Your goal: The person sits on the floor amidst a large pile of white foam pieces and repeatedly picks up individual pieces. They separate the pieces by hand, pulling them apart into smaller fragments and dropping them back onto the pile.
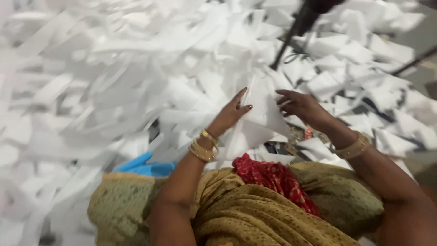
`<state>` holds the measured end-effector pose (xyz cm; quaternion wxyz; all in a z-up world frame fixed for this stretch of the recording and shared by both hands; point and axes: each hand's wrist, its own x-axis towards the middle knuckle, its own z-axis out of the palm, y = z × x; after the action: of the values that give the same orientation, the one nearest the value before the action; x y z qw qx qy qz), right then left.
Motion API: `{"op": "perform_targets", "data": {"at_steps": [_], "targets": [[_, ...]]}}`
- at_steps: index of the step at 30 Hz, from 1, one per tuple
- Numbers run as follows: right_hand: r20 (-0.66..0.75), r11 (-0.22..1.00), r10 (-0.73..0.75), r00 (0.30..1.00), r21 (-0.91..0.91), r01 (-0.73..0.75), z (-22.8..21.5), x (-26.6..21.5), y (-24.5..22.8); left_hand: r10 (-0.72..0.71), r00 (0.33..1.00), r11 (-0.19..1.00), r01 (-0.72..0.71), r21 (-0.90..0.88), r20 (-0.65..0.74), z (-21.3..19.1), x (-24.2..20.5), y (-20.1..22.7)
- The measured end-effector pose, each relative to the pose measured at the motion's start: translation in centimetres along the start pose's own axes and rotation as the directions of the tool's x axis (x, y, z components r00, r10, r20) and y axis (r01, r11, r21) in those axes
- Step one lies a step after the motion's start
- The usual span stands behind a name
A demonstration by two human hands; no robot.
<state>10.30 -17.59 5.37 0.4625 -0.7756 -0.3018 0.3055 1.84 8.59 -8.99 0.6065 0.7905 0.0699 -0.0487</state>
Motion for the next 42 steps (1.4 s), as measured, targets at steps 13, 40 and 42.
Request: {"op": "perform_targets", "data": {"at_steps": [13,40,42], "targets": [[0.13,0.991,0.127,0.983,-0.059,-0.12,-0.6,2.3,7.8,-0.227,0.214,0.705,-0.637,-0.312,-0.95,-38.4,-10.3,-2.9],[-0.685,0.293,0.532,0.498,-0.403,-0.867,1.4,-13.0,34.3,0.043,0.916,0.471,0.333,0.817,-0.399,-4.7,-1.4,-16.5],[-0.698,0.279,0.559,0.448,-0.351,-0.894,2.0,-13.7,34.9,0.036,0.919,0.444,0.337,0.831,-0.392,-5.2,-1.9,-17.7]]}}
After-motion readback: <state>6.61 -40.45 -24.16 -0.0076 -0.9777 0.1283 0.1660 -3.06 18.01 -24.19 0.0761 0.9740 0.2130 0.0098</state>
